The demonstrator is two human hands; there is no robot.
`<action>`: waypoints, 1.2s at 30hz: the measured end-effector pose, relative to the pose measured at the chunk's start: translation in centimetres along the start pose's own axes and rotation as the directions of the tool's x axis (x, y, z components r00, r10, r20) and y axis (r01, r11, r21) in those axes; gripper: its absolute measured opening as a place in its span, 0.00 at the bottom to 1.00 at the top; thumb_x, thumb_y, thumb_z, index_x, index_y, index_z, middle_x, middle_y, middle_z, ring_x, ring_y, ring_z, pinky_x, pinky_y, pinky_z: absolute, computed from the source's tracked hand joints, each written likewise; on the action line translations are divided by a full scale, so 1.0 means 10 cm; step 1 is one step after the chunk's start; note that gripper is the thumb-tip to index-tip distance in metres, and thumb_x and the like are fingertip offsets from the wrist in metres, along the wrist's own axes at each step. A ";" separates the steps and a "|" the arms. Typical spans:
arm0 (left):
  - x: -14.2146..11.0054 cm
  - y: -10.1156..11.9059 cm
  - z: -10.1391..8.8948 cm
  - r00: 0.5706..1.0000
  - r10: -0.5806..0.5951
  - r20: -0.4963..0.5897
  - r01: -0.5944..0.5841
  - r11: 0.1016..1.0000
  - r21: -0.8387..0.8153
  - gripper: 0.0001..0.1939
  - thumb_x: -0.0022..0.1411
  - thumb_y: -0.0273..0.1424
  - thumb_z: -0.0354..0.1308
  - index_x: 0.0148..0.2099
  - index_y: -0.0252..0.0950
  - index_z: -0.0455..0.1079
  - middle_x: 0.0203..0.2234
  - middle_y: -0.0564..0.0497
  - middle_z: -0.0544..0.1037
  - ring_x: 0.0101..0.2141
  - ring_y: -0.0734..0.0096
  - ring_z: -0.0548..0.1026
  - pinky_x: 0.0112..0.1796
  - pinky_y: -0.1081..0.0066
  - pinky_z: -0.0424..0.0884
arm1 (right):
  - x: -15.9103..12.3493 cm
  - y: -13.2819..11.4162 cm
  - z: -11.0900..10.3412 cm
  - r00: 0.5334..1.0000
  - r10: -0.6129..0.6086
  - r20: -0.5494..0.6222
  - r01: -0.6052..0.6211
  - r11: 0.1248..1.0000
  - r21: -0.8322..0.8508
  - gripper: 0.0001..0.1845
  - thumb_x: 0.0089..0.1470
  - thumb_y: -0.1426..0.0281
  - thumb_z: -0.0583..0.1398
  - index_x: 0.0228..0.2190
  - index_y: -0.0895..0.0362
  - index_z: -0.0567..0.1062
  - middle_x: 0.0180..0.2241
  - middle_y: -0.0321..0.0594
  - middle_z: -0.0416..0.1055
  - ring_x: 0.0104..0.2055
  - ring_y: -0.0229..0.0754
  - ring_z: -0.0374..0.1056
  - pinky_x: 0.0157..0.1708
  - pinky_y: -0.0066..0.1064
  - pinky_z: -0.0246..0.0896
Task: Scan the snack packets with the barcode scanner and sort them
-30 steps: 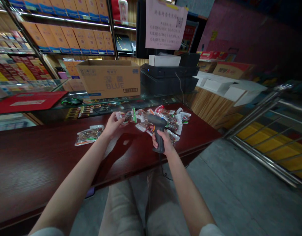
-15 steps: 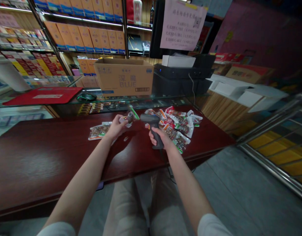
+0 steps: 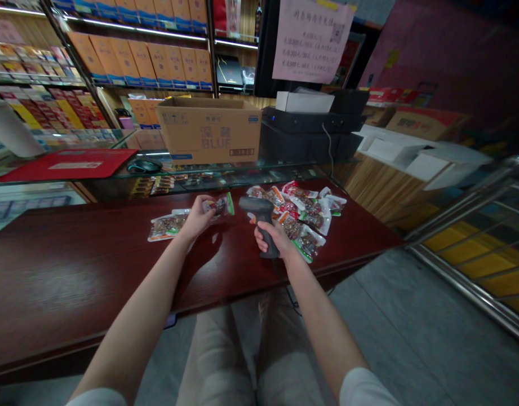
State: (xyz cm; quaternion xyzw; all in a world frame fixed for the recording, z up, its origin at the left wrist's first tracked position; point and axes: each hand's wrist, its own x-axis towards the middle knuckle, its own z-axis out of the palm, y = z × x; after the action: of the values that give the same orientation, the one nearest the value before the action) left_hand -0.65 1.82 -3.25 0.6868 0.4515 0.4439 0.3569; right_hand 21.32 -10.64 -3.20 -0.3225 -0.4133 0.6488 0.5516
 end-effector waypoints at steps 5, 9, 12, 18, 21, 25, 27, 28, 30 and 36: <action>-0.09 0.14 -0.25 0.986 -0.136 -0.097 0.167 0.830 0.532 0.30 0.53 0.35 0.54 0.59 0.33 0.61 0.36 0.37 0.77 0.40 0.42 0.76 0.44 0.48 0.67 | -0.13 -0.14 -0.12 0.996 -0.060 -0.067 0.059 0.998 -0.015 0.16 0.49 0.60 0.63 0.33 0.55 0.64 0.17 0.25 0.62 0.11 0.29 0.53 0.10 0.21 0.48; -0.18 0.21 -0.26 0.972 0.034 -0.233 0.174 0.564 0.807 0.26 0.57 0.34 0.50 0.56 0.26 0.66 0.54 0.22 0.67 0.56 0.29 0.64 0.52 0.38 0.57 | -0.25 -0.32 -0.34 0.976 -0.138 -0.168 0.125 0.988 -0.085 0.15 0.49 0.61 0.64 0.32 0.55 0.64 0.17 0.25 0.63 0.11 0.29 0.54 0.10 0.21 0.50; -0.18 0.16 -0.17 0.992 0.123 0.009 -0.073 0.527 0.847 0.25 0.59 0.31 0.47 0.58 0.36 0.67 0.58 0.34 0.68 0.61 0.43 0.61 0.59 0.42 0.49 | -0.31 -0.39 -0.52 0.951 -0.192 -0.241 0.167 0.979 -0.121 0.18 0.48 0.60 0.65 0.26 0.54 0.61 0.17 0.27 0.63 0.11 0.29 0.54 0.09 0.22 0.50; -0.09 -0.10 -0.14 0.997 -0.059 0.059 -0.023 0.492 0.870 0.20 0.59 0.33 0.49 0.51 0.35 0.72 0.54 0.30 0.72 0.61 0.30 0.58 0.54 0.26 0.39 | -0.34 -0.40 -0.73 0.939 -0.195 -0.284 0.167 0.978 -0.122 0.19 0.48 0.59 0.66 0.26 0.55 0.62 0.17 0.28 0.63 0.12 0.29 0.54 0.09 0.22 0.51; -0.05 -0.02 0.01 0.999 0.036 0.038 -0.051 0.523 0.851 0.23 0.62 0.35 0.48 0.57 0.32 0.67 0.59 0.28 0.65 0.63 0.33 0.54 0.56 0.28 0.38 | -0.32 -0.40 -0.80 0.952 -0.171 -0.255 0.153 0.984 -0.090 0.19 0.49 0.59 0.65 0.25 0.55 0.62 0.18 0.28 0.63 0.12 0.28 0.53 0.10 0.22 0.51; 0.10 0.24 0.56 0.985 0.100 0.140 -0.169 0.712 0.682 0.27 0.64 0.37 0.49 0.63 0.32 0.59 0.57 0.33 0.68 0.59 0.46 0.65 0.60 0.43 0.51 | -0.29 -0.42 -0.88 0.965 -0.123 -0.230 0.123 0.992 -0.016 0.17 0.48 0.59 0.65 0.28 0.55 0.64 0.18 0.28 0.63 0.12 0.28 0.53 0.10 0.22 0.50; 0.23 0.35 0.90 0.983 0.016 0.183 -0.115 0.830 0.546 0.29 0.62 0.39 0.52 0.62 0.32 0.57 0.56 0.35 0.70 0.56 0.50 0.68 0.55 0.52 0.63 | -0.28 -0.41 -0.93 0.967 -0.117 -0.227 0.125 0.992 0.019 0.17 0.49 0.59 0.64 0.33 0.55 0.66 0.18 0.27 0.63 0.12 0.29 0.54 0.10 0.22 0.50; 0.30 0.38 1.06 0.977 -0.034 0.210 -0.074 0.870 0.488 0.28 0.62 0.39 0.53 0.61 0.33 0.58 0.54 0.35 0.72 0.54 0.52 0.71 0.53 0.55 0.65 | -0.28 -0.41 -0.94 0.967 -0.119 -0.225 0.129 0.991 0.032 0.17 0.49 0.59 0.64 0.35 0.56 0.66 0.18 0.27 0.63 0.12 0.29 0.53 0.10 0.22 0.49; 0.42 0.42 1.32 0.970 -0.099 0.221 -0.007 0.900 0.435 0.28 0.60 0.40 0.57 0.59 0.34 0.60 0.52 0.37 0.74 0.52 0.53 0.73 0.51 0.57 0.67 | -0.29 -0.41 -0.96 0.967 -0.127 -0.221 0.141 0.989 0.046 0.19 0.50 0.58 0.64 0.39 0.55 0.67 0.18 0.26 0.62 0.12 0.29 0.53 0.10 0.21 0.49; 0.56 0.36 1.69 0.977 -0.165 0.137 0.079 0.870 0.487 0.30 0.52 0.43 0.64 0.55 0.37 0.63 0.54 0.37 0.71 0.55 0.45 0.70 0.51 0.54 0.65 | -0.29 -0.41 -0.93 0.964 -0.137 -0.228 0.150 0.988 0.040 0.17 0.48 0.59 0.64 0.32 0.55 0.65 0.17 0.27 0.63 0.12 0.28 0.53 0.10 0.22 0.49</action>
State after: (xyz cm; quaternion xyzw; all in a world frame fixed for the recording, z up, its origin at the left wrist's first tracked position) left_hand 17.31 4.39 -4.40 0.7598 0.5569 0.2332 0.2415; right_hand 31.80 -11.58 -3.86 -0.3472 -0.3517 0.5780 0.6493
